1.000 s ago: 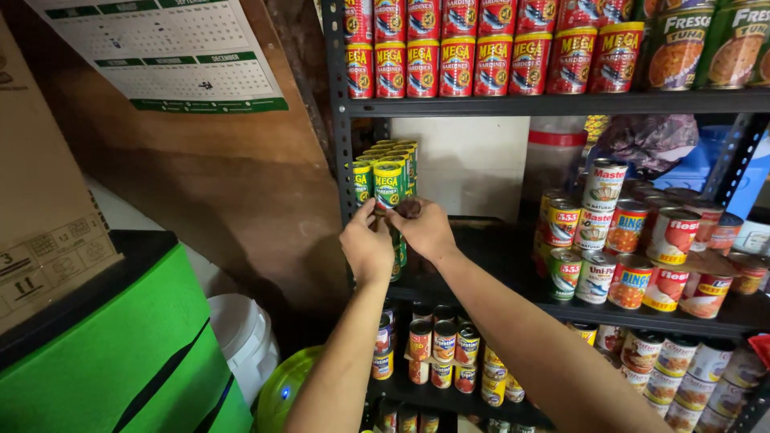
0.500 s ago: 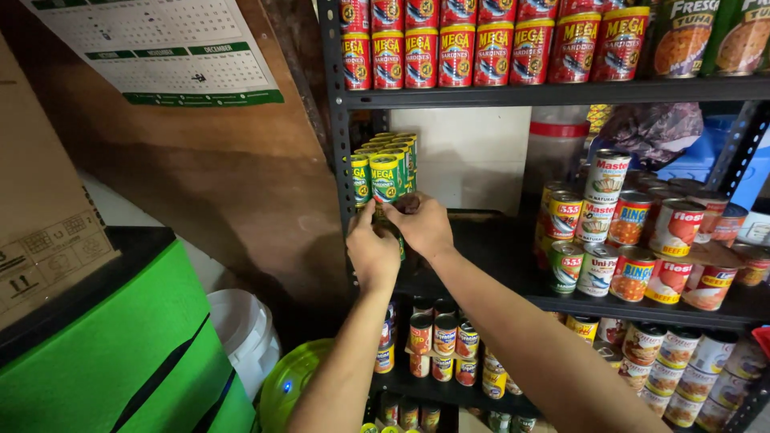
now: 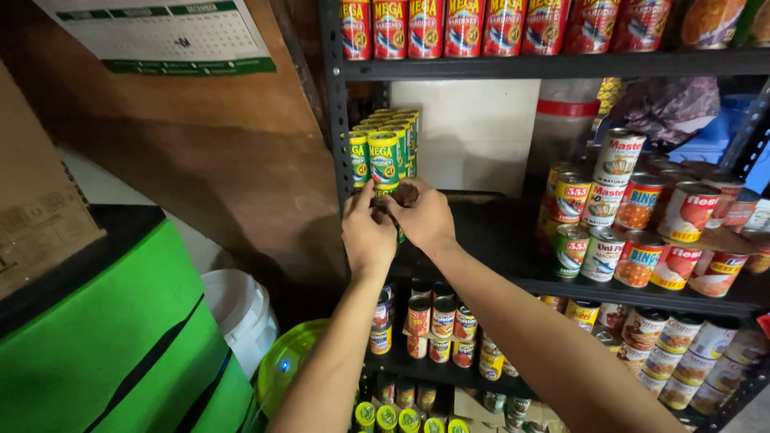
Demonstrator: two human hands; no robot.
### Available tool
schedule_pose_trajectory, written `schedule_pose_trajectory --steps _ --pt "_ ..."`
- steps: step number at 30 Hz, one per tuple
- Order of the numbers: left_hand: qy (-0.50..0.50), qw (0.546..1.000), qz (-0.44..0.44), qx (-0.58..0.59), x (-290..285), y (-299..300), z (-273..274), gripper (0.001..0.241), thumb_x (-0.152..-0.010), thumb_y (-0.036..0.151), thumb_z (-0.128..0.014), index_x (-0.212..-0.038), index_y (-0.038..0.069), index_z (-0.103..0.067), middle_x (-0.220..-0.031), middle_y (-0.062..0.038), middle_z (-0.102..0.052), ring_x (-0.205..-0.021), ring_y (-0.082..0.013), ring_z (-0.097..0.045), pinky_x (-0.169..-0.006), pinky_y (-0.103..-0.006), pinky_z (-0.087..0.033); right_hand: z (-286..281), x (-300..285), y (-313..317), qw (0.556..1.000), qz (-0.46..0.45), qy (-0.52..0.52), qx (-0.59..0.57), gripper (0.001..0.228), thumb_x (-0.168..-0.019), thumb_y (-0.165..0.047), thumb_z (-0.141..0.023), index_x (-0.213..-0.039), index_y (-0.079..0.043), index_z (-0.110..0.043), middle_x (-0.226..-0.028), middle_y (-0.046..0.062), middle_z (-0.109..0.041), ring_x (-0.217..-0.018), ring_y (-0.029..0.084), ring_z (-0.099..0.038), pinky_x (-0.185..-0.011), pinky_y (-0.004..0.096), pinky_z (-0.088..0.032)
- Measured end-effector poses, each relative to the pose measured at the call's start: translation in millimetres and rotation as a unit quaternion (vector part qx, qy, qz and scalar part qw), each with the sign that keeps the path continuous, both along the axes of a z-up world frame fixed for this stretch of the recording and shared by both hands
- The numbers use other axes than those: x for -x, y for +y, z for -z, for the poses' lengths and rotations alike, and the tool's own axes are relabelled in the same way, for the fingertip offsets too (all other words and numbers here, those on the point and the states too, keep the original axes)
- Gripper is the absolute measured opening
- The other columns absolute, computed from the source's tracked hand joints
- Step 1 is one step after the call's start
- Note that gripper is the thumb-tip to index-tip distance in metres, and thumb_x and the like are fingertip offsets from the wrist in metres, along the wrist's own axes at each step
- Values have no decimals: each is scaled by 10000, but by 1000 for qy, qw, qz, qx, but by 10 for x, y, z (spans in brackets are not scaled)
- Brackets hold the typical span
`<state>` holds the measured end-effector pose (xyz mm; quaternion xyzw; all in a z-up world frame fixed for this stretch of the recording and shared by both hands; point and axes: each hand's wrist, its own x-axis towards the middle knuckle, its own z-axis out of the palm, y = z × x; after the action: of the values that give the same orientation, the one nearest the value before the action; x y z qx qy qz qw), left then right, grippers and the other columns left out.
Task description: Wiping individual canned food containers with a cloth and stocking them onto storage shelves.
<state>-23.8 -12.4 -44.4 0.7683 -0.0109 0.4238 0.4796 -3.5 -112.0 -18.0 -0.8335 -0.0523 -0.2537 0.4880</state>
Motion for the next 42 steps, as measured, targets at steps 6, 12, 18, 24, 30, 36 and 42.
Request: schedule_pose_trajectory --steps 6,12,18,24,30,36,42 --pt "-52 998 18 13 111 28 73 540 -795 -9 -594 -1307 144 -672 -1146 -93 -681 -999 -311 -735 -865 -440 -610 131 89 -37 997 -7 -53 -55 433 -775 -398 -835 -1140 -187 -735 -887 94 -772 -959 254 -747 -814 412 -610" --pt "-67 994 66 57 879 71 550 343 -856 14 -622 -1146 144 -749 -966 -105 -745 -908 -302 -748 -761 -364 -626 469 1213 -238 967 -75 28 -243 367 -899 -361 -750 -1112 -61 -752 -945 204 -763 -763 272 -756 -661 388 -637" --pt "77 982 109 137 1372 242 1830 279 -935 79 -609 -1186 129 -720 -977 -106 -766 -939 -271 -746 -828 -393 -614 1340 1822 -406 906 -38 293 -304 770 -935 -551 -588 -1398 63 -556 -1423 339 -537 -1324 428 -527 -1089 546 -430" --pt "182 978 63 85 1687 483 2978 279 -987 82 -599 -1252 94 -685 -1037 -130 -746 -997 -285 -717 -802 -370 -582 3391 1549 -1279 663 -130 545 -497 570 -977 -583 -613 -972 -13 -613 -719 68 -613 -556 157 -619 -449 225 -460" --pt "200 971 62 -111 2088 487 3259 212 -905 44 -682 -1095 132 -718 -1008 -97 -742 -954 -320 -716 -825 -413 -572 3820 1750 -1428 670 -153 473 -551 183 -930 -233 -667 -1031 -90 -612 -851 -41 -565 -673 57 -539 -557 161 -372" --pt "299 890 90 -333 2060 311 3443 495 -743 372 -870 -1160 199 -668 -1115 -33 -617 -971 -287 -607 -829 -452 -504 3760 1522 -1642 627 -134 390 -660 279 -962 -296 -694 -1007 -54 -563 -821 -31 -553 -681 57 -604 -527 77 -399" --pt "410 833 69 -366 1991 173 3549 708 -688 378 -905 -1264 176 -547 -1185 -83 -555 -1066 -326 -568 -913 -514 -476 3856 1622 -1564 647 -122 323 -680 422 -954 -370 -670 -1103 21 -609 -940 159 -726 -814 230 -742 -723 290 -606"
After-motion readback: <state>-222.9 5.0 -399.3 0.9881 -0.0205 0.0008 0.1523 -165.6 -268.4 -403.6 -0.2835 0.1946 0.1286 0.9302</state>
